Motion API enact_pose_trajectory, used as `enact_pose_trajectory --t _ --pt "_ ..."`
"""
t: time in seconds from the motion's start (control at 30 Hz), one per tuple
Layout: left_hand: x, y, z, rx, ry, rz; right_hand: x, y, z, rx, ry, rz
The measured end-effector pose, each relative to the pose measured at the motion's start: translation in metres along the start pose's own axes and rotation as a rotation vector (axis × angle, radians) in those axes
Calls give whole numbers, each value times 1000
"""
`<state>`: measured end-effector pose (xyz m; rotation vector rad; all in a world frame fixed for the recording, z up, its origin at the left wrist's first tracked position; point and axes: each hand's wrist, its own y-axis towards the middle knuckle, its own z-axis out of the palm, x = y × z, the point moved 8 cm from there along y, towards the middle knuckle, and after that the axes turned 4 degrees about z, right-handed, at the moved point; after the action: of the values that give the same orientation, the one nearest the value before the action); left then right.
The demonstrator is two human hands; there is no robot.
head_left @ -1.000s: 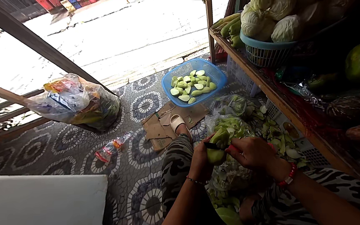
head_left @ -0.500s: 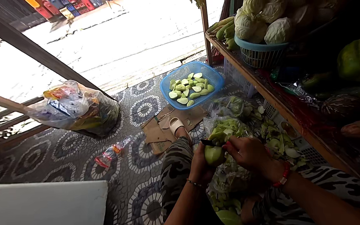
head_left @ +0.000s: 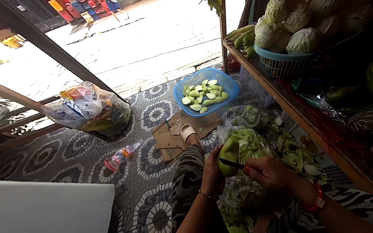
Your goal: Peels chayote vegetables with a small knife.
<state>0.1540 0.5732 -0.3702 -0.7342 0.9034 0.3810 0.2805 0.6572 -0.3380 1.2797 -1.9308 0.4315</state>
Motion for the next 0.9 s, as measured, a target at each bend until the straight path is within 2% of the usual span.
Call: enact_pose_trajectory --t 0.1,0.3,0.43,0.57,0.77,0.9 --pt "-3 -2 -1 -27 12 28 10 -3 9 -23 -99 -86" --pt "-6 -2 -3 -25 58 76 11 -1 6 -116 -257 -100" --pt "-5 -1 -1 13 77 76 0 5 5 -101 -232 -24" --pt "8 -5 -2 -30 38 -58 -16 9 5 -38 -168 79" --pt "0 0 -5 -69 -16 39 10 3 14 -53 -151 -60" --pt "6 -3 -4 -37 11 -2 -6 9 9 -81 -195 -1"
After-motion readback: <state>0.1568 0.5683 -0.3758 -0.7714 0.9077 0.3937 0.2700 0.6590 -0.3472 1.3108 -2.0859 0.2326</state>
